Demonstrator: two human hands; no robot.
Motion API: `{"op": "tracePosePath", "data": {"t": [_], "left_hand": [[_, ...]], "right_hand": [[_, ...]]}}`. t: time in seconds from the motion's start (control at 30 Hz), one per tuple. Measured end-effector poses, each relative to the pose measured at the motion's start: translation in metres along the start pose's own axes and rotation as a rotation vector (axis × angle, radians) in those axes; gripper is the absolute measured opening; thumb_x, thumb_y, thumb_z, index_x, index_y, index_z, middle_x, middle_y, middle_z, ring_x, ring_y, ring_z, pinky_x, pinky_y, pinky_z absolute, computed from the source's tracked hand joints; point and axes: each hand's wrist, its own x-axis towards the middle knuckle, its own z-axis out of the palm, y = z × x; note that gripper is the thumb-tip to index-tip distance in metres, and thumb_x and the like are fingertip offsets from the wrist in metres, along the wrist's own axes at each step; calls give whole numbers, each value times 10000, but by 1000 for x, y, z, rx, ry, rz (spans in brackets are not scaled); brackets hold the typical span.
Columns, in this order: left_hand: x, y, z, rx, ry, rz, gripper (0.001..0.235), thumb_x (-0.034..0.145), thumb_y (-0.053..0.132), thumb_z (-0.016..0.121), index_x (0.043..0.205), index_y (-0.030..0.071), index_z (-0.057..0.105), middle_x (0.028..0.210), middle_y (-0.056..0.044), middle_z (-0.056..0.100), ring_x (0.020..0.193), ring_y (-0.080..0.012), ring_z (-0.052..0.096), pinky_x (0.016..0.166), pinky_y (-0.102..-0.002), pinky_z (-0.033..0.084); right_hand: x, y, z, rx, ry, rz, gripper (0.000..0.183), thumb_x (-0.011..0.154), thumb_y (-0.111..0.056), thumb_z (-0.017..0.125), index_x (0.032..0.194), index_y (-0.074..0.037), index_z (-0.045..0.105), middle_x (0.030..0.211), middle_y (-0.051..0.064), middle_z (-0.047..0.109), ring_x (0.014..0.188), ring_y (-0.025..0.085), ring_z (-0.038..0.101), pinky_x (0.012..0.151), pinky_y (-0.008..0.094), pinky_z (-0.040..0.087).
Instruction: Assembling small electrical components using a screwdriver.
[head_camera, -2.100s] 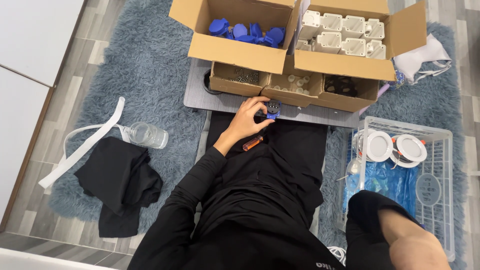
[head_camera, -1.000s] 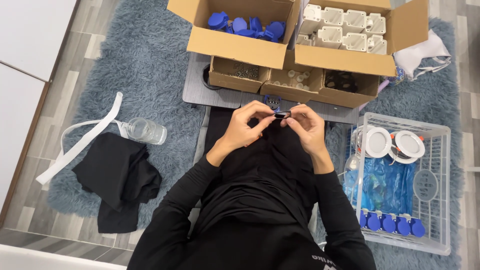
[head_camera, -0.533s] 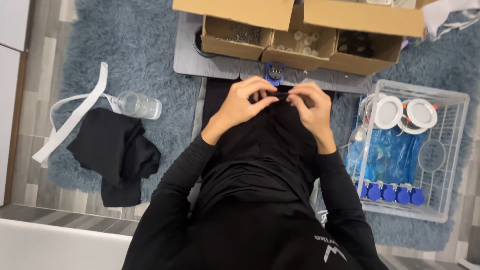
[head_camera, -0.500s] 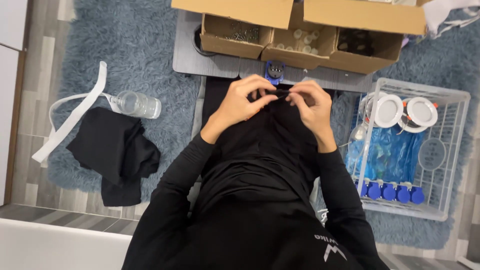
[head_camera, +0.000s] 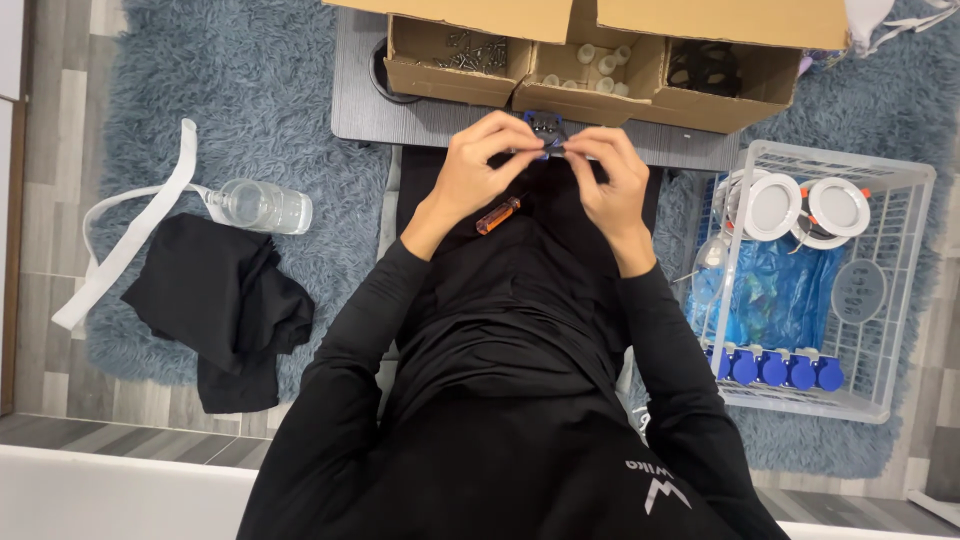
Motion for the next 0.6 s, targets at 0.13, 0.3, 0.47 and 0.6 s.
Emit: {"op": "tracePosePath", "data": {"t": [0.13,0.3,0.47,0.6], "left_hand": [[3,-16,3,25,14,21,112,971,-10,821,1004,94,846,1028,-29,794,882,-209,779,748,-295,637],[-4,-38,7,40,29,22,107,991,1,804,993,101,841,1036,-13,792,904,-210,789,792,-315,647],[-12,-55,10,70,35,24,94,991,21,814,985,109,846,1040,-11,796,922,-222,793,827,-339,650],[-18,-63,12,81,16,34,103,987,4,811,991,102,840,1040,-32,788,981,-275,792,879,-395,645]], "right_hand": [[-1,18,9,-56,2,-49,43,1058,25,797,1097,13,811,1070,140,765,926,325,768,782,406,638],[-4,31,18,-95,-8,-81,42,1065,0,793,1103,9,808,1085,128,770,948,324,773,794,399,643],[-6,34,21,-119,-48,-63,32,1084,-18,769,1110,-12,787,1076,108,760,974,335,770,842,422,638],[-7,40,20,-162,-61,-102,21,1081,-20,771,1101,-15,776,1054,115,750,963,348,756,839,439,636]]}}
